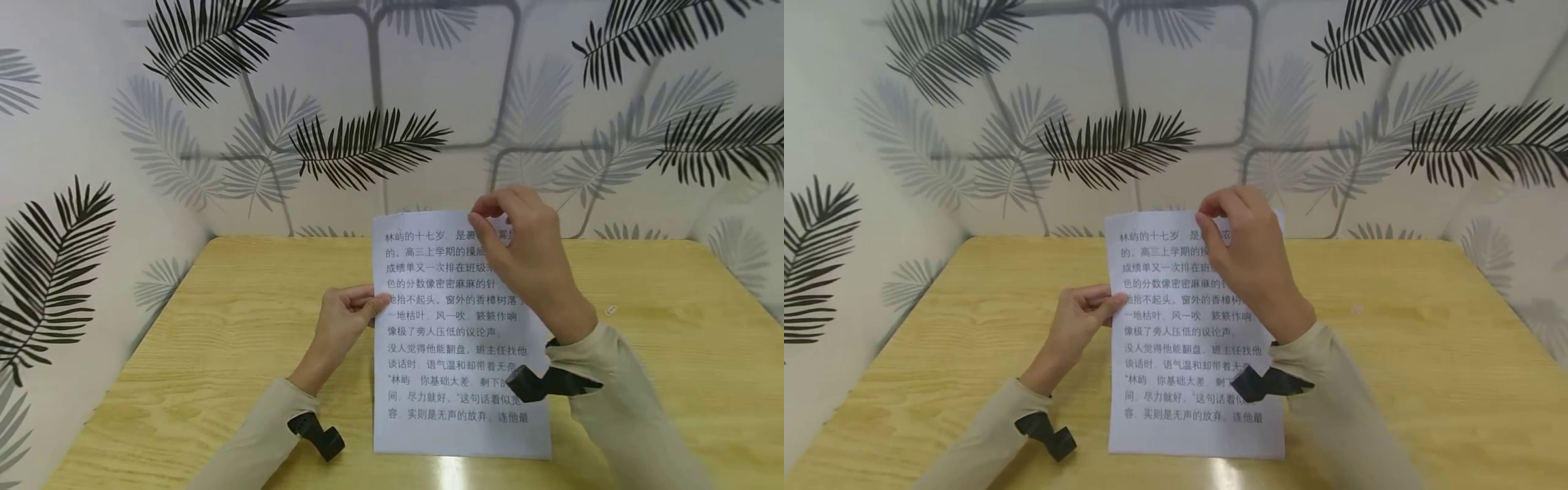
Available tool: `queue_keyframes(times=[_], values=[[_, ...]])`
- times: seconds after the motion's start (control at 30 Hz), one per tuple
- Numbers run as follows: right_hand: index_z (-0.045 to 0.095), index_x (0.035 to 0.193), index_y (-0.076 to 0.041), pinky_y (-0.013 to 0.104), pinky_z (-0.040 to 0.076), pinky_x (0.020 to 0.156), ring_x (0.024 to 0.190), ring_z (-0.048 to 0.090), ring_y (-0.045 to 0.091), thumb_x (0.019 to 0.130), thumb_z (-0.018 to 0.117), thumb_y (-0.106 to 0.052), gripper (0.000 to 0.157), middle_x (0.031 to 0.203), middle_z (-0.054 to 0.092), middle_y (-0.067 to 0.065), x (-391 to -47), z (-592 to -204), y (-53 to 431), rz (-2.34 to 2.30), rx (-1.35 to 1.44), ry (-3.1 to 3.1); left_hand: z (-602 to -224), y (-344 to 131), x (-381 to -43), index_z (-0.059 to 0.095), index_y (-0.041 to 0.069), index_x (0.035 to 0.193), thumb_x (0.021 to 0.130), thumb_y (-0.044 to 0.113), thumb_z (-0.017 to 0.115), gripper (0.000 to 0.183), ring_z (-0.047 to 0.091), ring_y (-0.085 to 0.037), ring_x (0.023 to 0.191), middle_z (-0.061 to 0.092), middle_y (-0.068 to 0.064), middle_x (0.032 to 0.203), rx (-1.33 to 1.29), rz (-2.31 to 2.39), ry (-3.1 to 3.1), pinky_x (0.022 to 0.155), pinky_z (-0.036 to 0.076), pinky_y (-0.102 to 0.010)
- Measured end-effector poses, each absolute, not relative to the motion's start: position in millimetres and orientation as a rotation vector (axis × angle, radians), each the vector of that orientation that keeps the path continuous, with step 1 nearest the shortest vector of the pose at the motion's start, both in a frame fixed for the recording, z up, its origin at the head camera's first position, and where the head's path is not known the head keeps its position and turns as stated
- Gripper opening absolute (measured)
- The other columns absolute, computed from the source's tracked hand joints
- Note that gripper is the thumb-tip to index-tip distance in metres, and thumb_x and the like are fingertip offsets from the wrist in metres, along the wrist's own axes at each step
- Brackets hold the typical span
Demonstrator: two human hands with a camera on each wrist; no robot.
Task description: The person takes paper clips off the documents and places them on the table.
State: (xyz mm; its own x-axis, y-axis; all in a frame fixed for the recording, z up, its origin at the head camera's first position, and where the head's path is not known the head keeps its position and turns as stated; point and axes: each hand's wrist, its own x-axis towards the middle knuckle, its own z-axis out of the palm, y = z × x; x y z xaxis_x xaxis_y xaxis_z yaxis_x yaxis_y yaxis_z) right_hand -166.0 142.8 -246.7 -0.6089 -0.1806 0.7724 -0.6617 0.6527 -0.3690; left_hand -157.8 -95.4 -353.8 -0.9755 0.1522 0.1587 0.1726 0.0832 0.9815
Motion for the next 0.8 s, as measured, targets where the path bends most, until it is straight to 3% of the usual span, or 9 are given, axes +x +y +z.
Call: queue_keyframes(times=[0.4, 0.8], values=[[0.066, 0.087, 0.002, 0.037, 0.044, 0.084, 0.09, 0.055, 0.028, 0.088, 0.067, -0.004, 0.005, 0.089, 0.064, 0.013, -182.4, -240.4, 99.5, 0.848, 0.737, -2.209, -352.4, -97.8, -156.0, 0.069, -0.008, 0.107, 0.09, 0.001, 0.065, 0.019, 0.07, -0.011, 0.067, 0.072, -0.023, 0.092, -0.344, -2.083, -2.298, 0.063, 0.059, -0.024], [0.067, 0.088, 0.002, 0.036, 0.047, 0.081, 0.086, 0.06, 0.027, 0.087, 0.069, -0.004, 0.005, 0.088, 0.068, 0.013, -190.6, -242.2, 88.2, 0.837, 0.742, -2.25, -348.0, -96.0, -153.2, 0.069, -0.01, 0.106, 0.089, -0.001, 0.065, 0.02, 0.069, -0.01, 0.066, 0.071, -0.026, 0.091, -0.417, -2.063, -2.274, 0.061, 0.059, -0.025]])
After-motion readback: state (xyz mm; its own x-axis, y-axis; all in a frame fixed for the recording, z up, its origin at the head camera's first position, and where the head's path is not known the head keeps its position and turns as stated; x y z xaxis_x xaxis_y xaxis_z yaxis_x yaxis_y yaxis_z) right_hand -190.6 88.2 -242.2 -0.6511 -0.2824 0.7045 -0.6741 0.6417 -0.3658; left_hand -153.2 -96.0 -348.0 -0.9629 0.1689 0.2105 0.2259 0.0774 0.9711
